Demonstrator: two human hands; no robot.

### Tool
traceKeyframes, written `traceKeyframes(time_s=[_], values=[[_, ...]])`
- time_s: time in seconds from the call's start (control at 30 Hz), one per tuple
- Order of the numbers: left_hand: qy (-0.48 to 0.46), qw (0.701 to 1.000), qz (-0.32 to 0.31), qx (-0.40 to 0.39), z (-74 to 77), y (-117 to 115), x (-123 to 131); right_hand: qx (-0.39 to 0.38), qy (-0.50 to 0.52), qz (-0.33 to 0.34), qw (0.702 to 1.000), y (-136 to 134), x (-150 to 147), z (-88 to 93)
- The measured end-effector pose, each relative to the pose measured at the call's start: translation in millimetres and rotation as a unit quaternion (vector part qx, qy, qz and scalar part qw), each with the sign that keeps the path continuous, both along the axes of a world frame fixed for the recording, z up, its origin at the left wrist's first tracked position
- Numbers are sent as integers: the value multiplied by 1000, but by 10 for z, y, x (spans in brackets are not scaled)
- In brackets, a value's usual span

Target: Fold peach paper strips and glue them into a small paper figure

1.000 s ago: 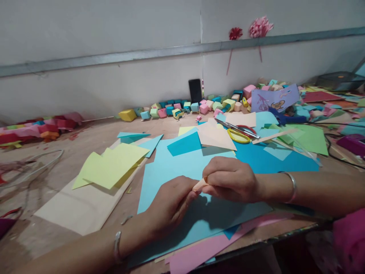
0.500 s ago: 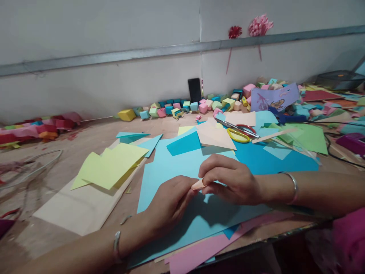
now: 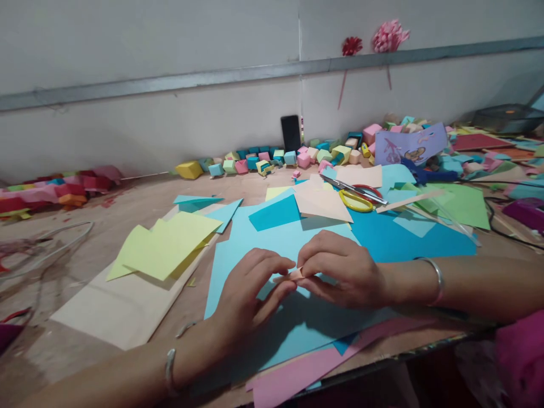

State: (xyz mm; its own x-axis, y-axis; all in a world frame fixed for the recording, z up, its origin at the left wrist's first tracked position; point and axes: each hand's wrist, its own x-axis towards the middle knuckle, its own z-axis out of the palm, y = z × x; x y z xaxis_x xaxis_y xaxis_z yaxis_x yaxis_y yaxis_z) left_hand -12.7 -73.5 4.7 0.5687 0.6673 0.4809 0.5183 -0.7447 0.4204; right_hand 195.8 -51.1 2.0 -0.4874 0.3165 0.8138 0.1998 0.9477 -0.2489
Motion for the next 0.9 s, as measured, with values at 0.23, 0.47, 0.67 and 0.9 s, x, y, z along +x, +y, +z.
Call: traceKeyframes(time_s=[0.23,0.47,0.67,0.9], values=[[-41,999,-15,-15,49,-43,30,25,-27,21,999,-17,20,-28],[-74,995,-23,-57,75,3,54,10,-44,36,998,-19,15,20],[-106,994,-24,-22,60,25,28,-28,-15,28,999,-24,11,-3],[-114,992,-40,-22,61,23,9,-26,-8,2,1000,-43,18,-27]])
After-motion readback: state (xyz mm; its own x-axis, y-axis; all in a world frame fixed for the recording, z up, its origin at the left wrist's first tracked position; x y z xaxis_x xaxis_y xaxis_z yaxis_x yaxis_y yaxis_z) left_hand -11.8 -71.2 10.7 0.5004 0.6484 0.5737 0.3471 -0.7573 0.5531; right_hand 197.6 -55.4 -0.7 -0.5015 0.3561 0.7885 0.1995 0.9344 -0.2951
